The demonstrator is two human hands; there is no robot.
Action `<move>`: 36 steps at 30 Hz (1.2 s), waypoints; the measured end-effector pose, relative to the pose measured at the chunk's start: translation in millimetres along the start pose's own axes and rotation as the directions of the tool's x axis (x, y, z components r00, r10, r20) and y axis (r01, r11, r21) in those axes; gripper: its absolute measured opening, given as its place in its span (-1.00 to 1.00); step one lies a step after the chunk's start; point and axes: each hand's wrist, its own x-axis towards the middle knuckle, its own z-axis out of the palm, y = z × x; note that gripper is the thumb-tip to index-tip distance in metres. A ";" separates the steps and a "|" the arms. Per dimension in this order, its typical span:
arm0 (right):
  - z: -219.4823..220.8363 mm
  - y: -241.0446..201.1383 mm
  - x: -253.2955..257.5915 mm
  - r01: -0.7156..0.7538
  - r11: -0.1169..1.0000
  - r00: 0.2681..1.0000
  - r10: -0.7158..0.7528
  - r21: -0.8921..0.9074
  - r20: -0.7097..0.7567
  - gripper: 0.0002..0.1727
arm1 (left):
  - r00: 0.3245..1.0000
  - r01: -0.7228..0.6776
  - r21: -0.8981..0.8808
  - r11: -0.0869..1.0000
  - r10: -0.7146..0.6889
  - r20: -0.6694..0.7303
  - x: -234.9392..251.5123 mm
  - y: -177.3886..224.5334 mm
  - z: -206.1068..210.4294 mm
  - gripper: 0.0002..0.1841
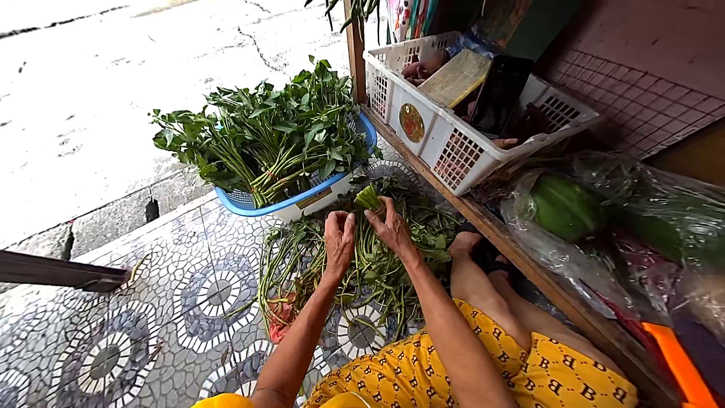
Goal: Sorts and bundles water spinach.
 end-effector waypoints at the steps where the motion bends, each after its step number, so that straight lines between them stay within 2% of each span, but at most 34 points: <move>1: -0.9 -3.3 -0.6 0.074 0.997 0.995 -0.071 0.035 -0.073 -0.32 | 0.977 0.178 -0.050 0.983 -0.170 0.128 -6.2 -6.9 -0.8 -0.53; 2: -0.7 -7.9 -3.2 0.164 0.985 0.980 -0.156 0.053 -0.126 -0.37 | 0.897 0.348 -0.091 0.933 -0.304 0.322 -10.8 -12.2 -3.8 -0.36; 3: 1.5 -12.7 -7.6 0.273 0.961 0.951 -0.262 0.049 -0.164 -0.39 | 0.769 0.509 -0.126 0.852 -0.383 0.512 -13.5 -15.1 -6.8 -0.19; 4: 5.8 -17.9 -14.2 0.388 0.921 0.907 -0.377 0.028 -0.187 -0.40 | 0.639 0.642 -0.174 0.747 -0.395 0.660 -15.1 -14.9 -10.0 -0.07; 5: 12.3 -22.2 -21.9 0.508 0.861 0.842 -0.501 -0.018 -0.200 -0.43 | 0.564 0.728 -0.262 0.634 -0.335 0.754 -16.2 -13.8 -14.7 -0.06; 6: 20.9 -25.2 -29.0 0.628 0.773 0.745 -0.631 -0.092 -0.217 -0.48 | 0.558 0.761 -0.388 0.519 -0.220 0.800 -16.8 -10.9 -22.5 -0.15; 7: 29.8 -28.4 -35.8 0.727 0.665 0.629 -0.745 -0.172 -0.224 -0.53 | 0.592 0.757 -0.515 0.403 -0.087 0.801 -16.9 -4.8 -33.0 -0.26; 8: 37.3 -33.0 -43.1 0.794 0.555 0.512 -0.831 -0.248 -0.219 -0.58 | 0.624 0.728 -0.594 0.342 0.030 0.781 -15.7 5.1 -45.0 -0.31; 9: 42.2 -38.1 -50.8 0.835 0.458 0.411 -0.888 -0.304 -0.207 -0.64 | 0.668 0.677 -0.644 0.357 0.069 0.741 -16.0 20.1 -57.3 -0.44; 10: 45.2 -42.0 -57.8 0.851 0.388 0.337 -0.920 -0.353 -0.198 -0.65 | 0.712 0.614 -0.666 0.424 0.067 0.699 -15.4 33.3 -69.4 -0.62; 11: 46.6 -45.7 -63.2 0.853 0.345 0.291 -0.937 -0.391 -0.191 -0.57 | 0.735 0.555 -0.643 0.527 0.051 0.676 -10.5 44.9 -79.9 -0.77; 12: 46.8 -49.5 -66.5 0.851 0.322 0.255 -0.944 -0.415 -0.210 -0.47 | 0.748 0.498 -0.582 0.643 0.020 0.663 -0.3 51.9 -88.2 -0.74; 13: 46.1 -52.2 -68.4 0.849 0.323 0.240 -0.941 -0.419 -0.240 -0.39 | 0.756 0.444 -0.536 0.718 0.021 0.654 10.5 55.2 -97.9 -0.61; 15: 44.5 -53.6 -66.8 0.836 0.386 0.267 -0.907 -0.390 -0.326 -0.38 | 0.786 0.315 -0.499 0.807 0.072 0.613 29.4 66.6 -122.6 -0.45; 16: 43.3 -51.5 -62.3 0.822 0.428 0.299 -0.885 -0.375 -0.356 -0.40 | 0.833 0.220 -0.475 0.852 0.090 0.546 38.4 76.3 -135.0 -0.45; 18: 41.4 -40.7 -50.0 0.772 0.510 0.369 -0.845 -0.379 -0.387 -0.41 | 0.928 -0.029 -0.388 0.921 0.169 0.331 62.2 93.8 -152.8 -0.47; 19: 39.3 -34.5 -44.0 0.743 0.545 0.398 -0.826 -0.388 -0.398 -0.41 | 0.952 -0.146 -0.322 0.935 0.221 0.211 79.7 97.2 -159.0 -0.41; 21: 33.4 -24.6 -36.1 0.680 0.603 0.447 -0.792 -0.418 -0.416 -0.37 | 0.961 -0.277 -0.075 0.958 0.276 -0.013 119.5 91.5 -169.4 -0.23; 23: 27.9 -18.1 -31.3 0.625 0.650 0.500 -0.759 -0.433 -0.417 -0.34 | 0.930 -0.277 0.212 0.937 0.317 -0.187 157.8 68.2 -174.9 -0.17; 24: 26.5 -15.4 -29.9 0.601 0.671 0.526 -0.742 -0.435 -0.416 -0.34 | 0.909 -0.276 0.346 0.897 0.361 -0.211 172.6 50.4 -175.5 -0.18; 26: 26.4 -10.2 -27.9 0.556 0.702 0.574 -0.712 -0.446 -0.405 -0.33 | 0.916 -0.257 0.601 0.756 0.389 -0.097 192.5 1.2 -174.9 -0.26; 28: 27.8 -4.2 -25.1 0.511 0.727 0.626 -0.680 -0.458 -0.381 -0.32 | 0.973 -0.209 0.750 0.628 0.208 0.097 203.2 -43.1 -169.4 -0.21; 29: 29.0 -0.8 -24.4 0.492 0.740 0.653 -0.662 -0.458 -0.368 -0.33 | 0.983 -0.183 0.787 0.589 0.117 0.141 205.8 -59.5 -164.6 -0.20; 31: 28.2 3.9 -21.4 0.456 0.768 0.704 -0.621 -0.450 -0.346 -0.36 | 0.986 -0.162 0.805 0.571 0.054 0.161 207.5 -64.9 -155.3 -0.19; 36: 9.9 6.1 -18.7 0.299 0.881 0.850 -0.421 -0.368 -0.316 -0.41 | 0.983 -0.181 0.763 0.621 0.114 0.141 200.2 -57.7 -150.1 -0.20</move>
